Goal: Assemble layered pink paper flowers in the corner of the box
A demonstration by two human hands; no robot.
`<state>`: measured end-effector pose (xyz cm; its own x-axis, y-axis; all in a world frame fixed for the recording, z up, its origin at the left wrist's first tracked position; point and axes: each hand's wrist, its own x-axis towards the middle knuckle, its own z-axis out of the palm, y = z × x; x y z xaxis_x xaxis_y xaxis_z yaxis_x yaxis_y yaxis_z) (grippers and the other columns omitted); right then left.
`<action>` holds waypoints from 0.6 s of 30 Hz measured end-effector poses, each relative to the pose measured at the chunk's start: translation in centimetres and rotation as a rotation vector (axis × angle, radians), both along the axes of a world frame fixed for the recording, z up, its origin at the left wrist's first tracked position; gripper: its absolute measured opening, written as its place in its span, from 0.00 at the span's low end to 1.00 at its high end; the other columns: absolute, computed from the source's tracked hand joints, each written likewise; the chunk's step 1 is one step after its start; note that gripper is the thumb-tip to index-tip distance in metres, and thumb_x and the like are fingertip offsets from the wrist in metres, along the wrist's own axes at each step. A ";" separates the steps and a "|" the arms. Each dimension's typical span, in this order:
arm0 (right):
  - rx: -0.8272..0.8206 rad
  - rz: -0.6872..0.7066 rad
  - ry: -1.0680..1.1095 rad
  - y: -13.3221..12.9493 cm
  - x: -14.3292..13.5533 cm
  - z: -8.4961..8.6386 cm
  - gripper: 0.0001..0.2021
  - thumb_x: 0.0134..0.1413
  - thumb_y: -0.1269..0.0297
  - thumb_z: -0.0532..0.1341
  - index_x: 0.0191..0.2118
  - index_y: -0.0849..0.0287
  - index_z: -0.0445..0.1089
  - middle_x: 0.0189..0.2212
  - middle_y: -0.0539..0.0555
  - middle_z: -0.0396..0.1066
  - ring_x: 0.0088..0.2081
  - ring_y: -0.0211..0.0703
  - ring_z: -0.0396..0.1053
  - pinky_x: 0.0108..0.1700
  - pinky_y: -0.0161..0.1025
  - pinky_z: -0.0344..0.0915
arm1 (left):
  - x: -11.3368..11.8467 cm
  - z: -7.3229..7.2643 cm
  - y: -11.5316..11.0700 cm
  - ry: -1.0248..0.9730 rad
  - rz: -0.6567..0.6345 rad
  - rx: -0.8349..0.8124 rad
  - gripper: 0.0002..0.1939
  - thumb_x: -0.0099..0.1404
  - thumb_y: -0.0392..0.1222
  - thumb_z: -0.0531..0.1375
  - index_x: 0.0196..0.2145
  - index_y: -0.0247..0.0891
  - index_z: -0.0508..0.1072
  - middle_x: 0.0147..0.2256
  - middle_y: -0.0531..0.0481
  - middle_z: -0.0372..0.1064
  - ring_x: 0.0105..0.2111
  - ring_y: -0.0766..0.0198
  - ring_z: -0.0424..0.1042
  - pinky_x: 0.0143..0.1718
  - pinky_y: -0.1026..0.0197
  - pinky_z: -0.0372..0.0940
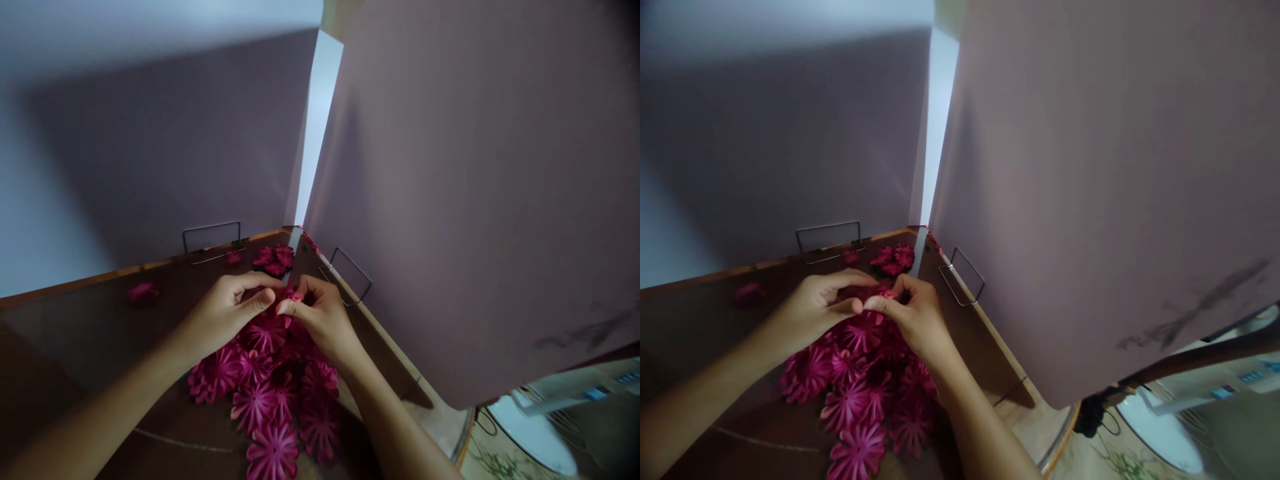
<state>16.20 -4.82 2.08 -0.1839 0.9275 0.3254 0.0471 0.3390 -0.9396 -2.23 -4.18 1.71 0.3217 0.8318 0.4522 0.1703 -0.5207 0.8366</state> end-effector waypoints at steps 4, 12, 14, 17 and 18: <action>0.055 0.009 -0.068 -0.3 0.0 -0.2 0.21 0.39 0.53 0.74 0.22 0.59 0.63 0.21 0.44 0.62 0.25 0.34 0.55 0.28 0.33 0.49 | 0.1 0.0 0.1 -0.044 -0.029 -0.127 0.11 0.63 0.50 0.64 0.38 0.41 0.78 0.33 0.51 0.76 0.36 0.62 0.75 0.36 0.65 0.66; 0.085 0.026 -0.066 -0.6 -0.2 -0.1 0.18 0.41 0.58 0.73 0.22 0.59 0.63 0.21 0.44 0.61 0.26 0.34 0.55 0.28 0.32 0.50 | 0.2 0.1 0.3 -0.043 0.011 -0.118 0.10 0.63 0.48 0.63 0.34 0.38 0.75 0.32 0.51 0.74 0.34 0.63 0.72 0.35 0.65 0.64; 0.080 0.023 -0.050 -0.6 -0.2 0.0 0.19 0.41 0.59 0.73 0.21 0.58 0.60 0.20 0.43 0.57 0.25 0.34 0.52 0.28 0.32 0.49 | 0.2 0.0 0.2 -0.055 0.011 -0.137 0.11 0.63 0.49 0.63 0.34 0.38 0.75 0.32 0.51 0.74 0.33 0.63 0.71 0.34 0.64 0.63; 0.054 0.035 0.001 -0.6 -0.2 0.0 0.20 0.40 0.60 0.73 0.21 0.58 0.58 0.20 0.43 0.55 0.25 0.34 0.51 0.27 0.33 0.48 | 0.1 0.0 0.3 -0.063 0.013 -0.158 0.13 0.63 0.51 0.62 0.34 0.37 0.74 0.31 0.50 0.73 0.32 0.63 0.70 0.32 0.64 0.62; 0.049 0.037 0.020 -0.5 -0.3 0.1 0.20 0.40 0.60 0.72 0.21 0.58 0.58 0.20 0.43 0.55 0.25 0.34 0.51 0.28 0.33 0.48 | 0.0 0.0 0.3 -0.062 0.016 -0.159 0.13 0.63 0.51 0.62 0.34 0.37 0.74 0.31 0.50 0.73 0.32 0.63 0.70 0.32 0.63 0.62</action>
<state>15.95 -5.34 2.15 -0.2104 0.9032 0.3742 0.0154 0.3858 -0.9225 -2.23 -3.86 1.66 0.2829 0.8994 0.3332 0.1229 -0.3785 0.9174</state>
